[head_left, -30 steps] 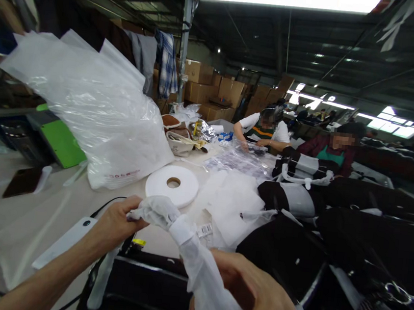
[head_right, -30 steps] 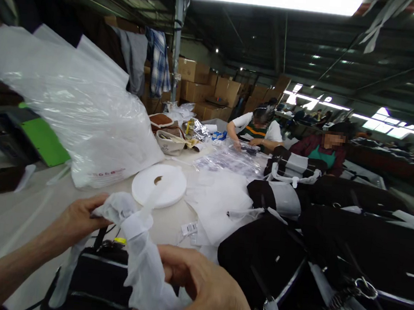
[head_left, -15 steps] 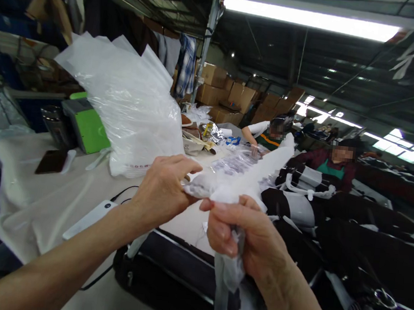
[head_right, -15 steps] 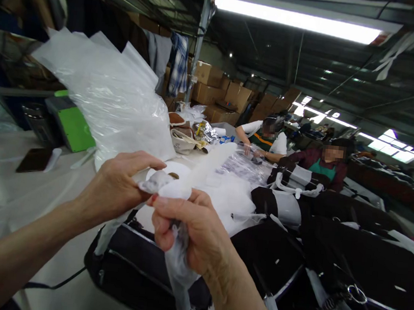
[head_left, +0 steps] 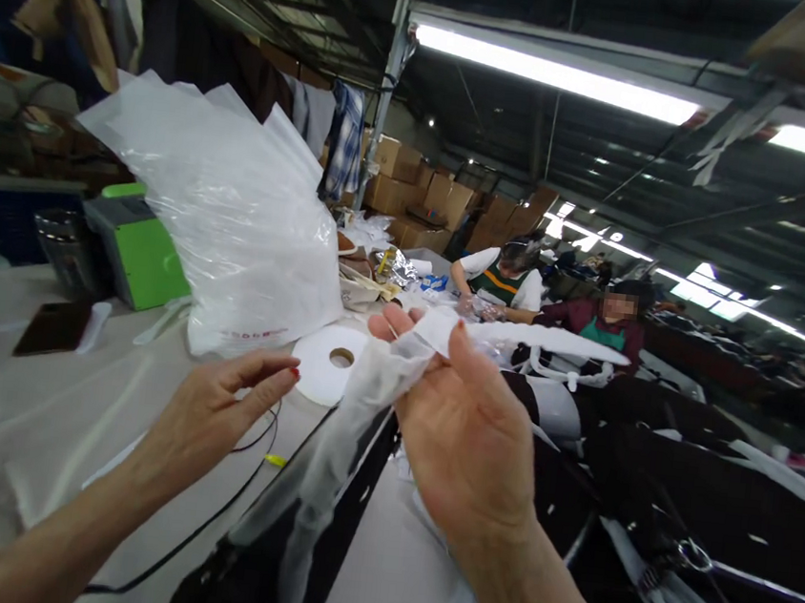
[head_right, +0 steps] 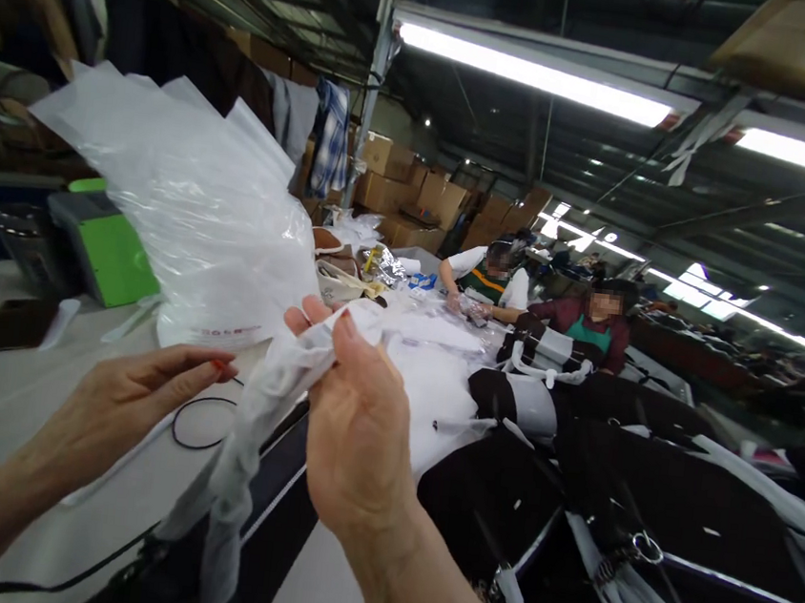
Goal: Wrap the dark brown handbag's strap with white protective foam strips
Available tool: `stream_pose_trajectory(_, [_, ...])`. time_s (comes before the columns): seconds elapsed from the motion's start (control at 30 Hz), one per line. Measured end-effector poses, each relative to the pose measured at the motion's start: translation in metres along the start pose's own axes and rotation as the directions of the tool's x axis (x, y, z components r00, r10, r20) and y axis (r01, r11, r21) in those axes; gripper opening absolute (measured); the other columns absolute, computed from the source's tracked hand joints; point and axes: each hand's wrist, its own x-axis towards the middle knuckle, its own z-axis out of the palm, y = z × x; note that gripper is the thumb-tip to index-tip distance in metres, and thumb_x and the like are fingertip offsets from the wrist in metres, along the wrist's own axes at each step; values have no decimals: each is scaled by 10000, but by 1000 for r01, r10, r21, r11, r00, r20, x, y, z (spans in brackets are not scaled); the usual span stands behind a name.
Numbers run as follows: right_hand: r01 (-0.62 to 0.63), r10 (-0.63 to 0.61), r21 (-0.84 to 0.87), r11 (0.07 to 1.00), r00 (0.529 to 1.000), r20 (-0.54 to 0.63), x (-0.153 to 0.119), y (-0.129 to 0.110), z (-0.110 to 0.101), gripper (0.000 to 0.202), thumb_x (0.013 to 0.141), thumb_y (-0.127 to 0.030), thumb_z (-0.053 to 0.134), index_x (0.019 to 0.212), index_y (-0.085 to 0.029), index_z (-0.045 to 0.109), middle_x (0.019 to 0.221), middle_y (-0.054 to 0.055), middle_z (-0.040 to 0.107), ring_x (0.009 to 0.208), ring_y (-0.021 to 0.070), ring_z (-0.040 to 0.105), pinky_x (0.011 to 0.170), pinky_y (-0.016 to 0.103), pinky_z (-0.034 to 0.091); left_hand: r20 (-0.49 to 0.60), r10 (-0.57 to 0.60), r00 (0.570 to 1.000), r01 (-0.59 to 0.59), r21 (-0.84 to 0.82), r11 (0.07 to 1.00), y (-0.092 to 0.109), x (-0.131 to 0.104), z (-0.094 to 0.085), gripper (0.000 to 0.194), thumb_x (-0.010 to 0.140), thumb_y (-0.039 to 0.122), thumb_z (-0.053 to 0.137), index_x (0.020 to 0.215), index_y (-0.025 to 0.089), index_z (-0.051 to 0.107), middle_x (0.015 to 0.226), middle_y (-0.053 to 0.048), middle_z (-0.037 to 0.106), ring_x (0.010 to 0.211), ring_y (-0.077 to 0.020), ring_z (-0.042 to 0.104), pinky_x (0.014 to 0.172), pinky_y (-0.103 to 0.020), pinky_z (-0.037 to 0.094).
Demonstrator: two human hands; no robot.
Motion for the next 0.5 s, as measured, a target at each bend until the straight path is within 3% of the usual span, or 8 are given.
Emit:
stream_pose_trajectory(0.1, [3,-2,-15,1000,998,59,1,11,0,126,687,-231,605,807,-196,618,936,23,659,1021,217,561,952,421,379,13,-81,997,80,7,997,-8,-3,-7,492,704,600,429,885,203,657,852,-28,725,899,-264,627,815,-349,465])
stream_pose_trajectory(0.3, [108,-78,-169,980,981,176,8,16,-14,156,666,-125,588,787,-219,623,966,-14,651,1063,178,525,994,371,320,40,-135,990,129,119,985,-42,-5,-2,460,683,625,369,768,264,640,815,-24,726,886,-308,633,773,-369,476])
stream_pose_trajectory(0.5, [45,-51,-324,945,999,-12,10,25,-53,303,613,-114,649,889,-235,614,1129,-17,578,1195,203,418,946,324,362,101,-112,989,99,126,987,-83,-28,21,305,705,490,485,847,258,622,859,-13,703,821,-258,634,727,-320,471])
